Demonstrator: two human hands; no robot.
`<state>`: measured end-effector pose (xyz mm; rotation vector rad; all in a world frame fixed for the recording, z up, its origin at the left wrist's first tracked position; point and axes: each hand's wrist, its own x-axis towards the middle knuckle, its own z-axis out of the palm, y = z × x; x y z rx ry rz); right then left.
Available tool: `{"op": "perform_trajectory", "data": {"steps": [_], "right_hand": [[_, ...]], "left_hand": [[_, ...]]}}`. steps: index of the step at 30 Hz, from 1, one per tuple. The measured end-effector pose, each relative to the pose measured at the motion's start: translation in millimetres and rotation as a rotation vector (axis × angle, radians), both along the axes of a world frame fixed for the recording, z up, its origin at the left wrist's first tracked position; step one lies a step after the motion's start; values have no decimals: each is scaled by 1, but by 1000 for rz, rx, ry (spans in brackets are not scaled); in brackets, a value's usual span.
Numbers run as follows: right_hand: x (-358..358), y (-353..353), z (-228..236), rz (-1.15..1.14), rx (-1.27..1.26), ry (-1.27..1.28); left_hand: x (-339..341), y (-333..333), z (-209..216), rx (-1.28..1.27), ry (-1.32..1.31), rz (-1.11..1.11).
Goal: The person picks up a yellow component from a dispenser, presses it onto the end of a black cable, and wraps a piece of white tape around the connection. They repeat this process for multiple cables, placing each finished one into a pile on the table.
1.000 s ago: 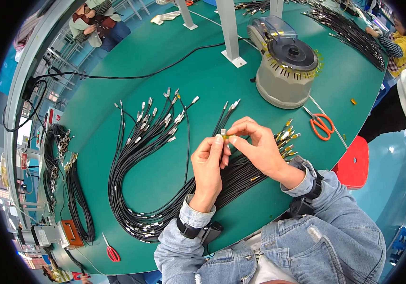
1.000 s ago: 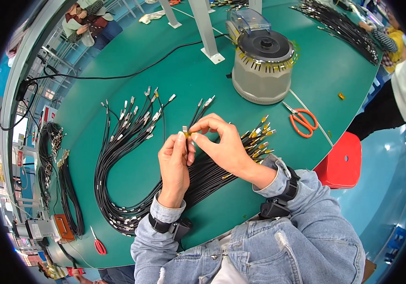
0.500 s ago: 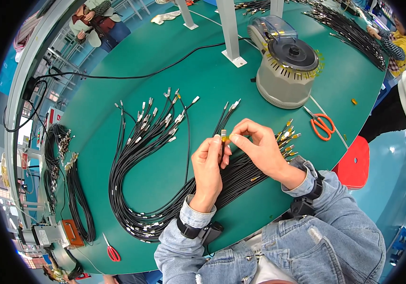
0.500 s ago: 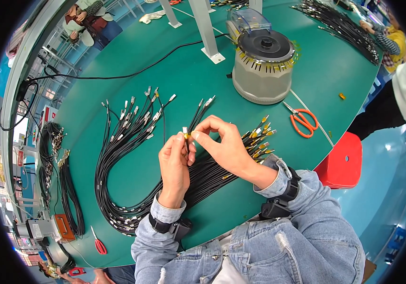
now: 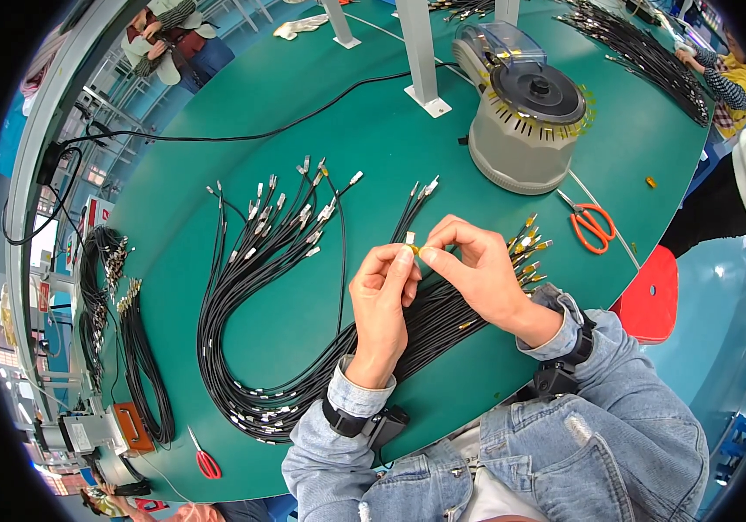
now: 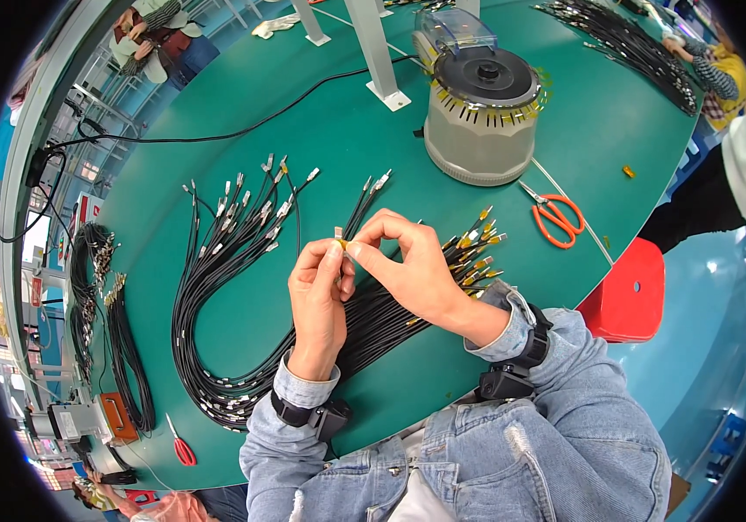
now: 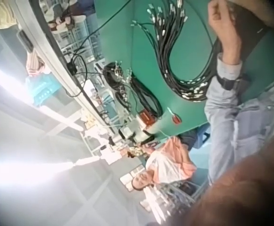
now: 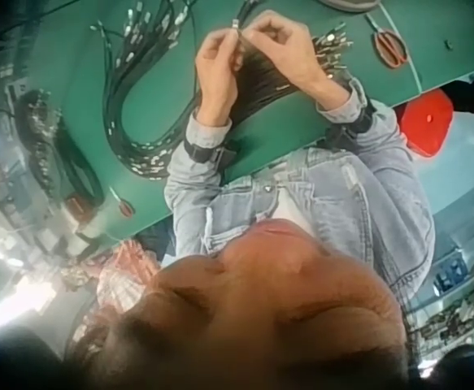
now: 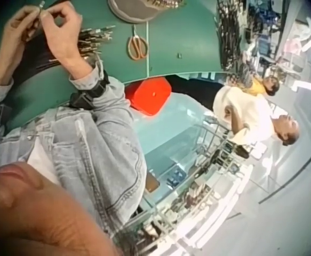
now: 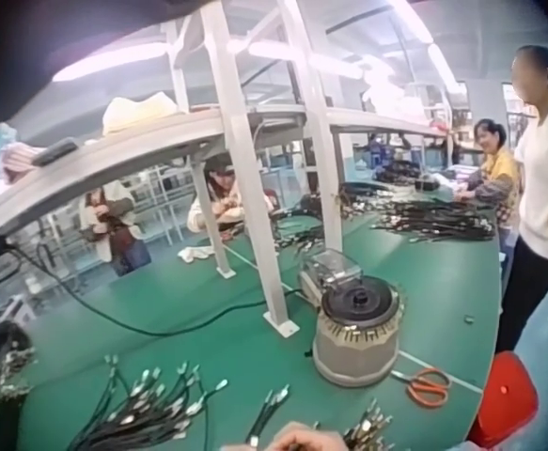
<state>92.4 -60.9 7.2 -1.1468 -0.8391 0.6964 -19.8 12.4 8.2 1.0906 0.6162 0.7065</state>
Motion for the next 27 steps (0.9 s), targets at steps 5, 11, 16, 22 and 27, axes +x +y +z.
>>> {"op": "perform_trajectory", "data": {"steps": [5, 11, 16, 22, 27], "right_hand": [[-1, 0, -1, -10, 15, 30], [1, 2, -7, 6, -48, 46], [1, 2, -9, 49, -91, 175], [1, 1, -8, 52, -100, 217], [1, 0, -5, 76, -90, 249]], "left_hand": [[0, 0, 1, -29, -6, -6], [-6, 5, 0, -140, -51, -66], [-3, 4, 0, -162, -84, -53], [-3, 2, 0, -29, -55, 9], [-1, -5, 4, 136, 29, 88]]}}
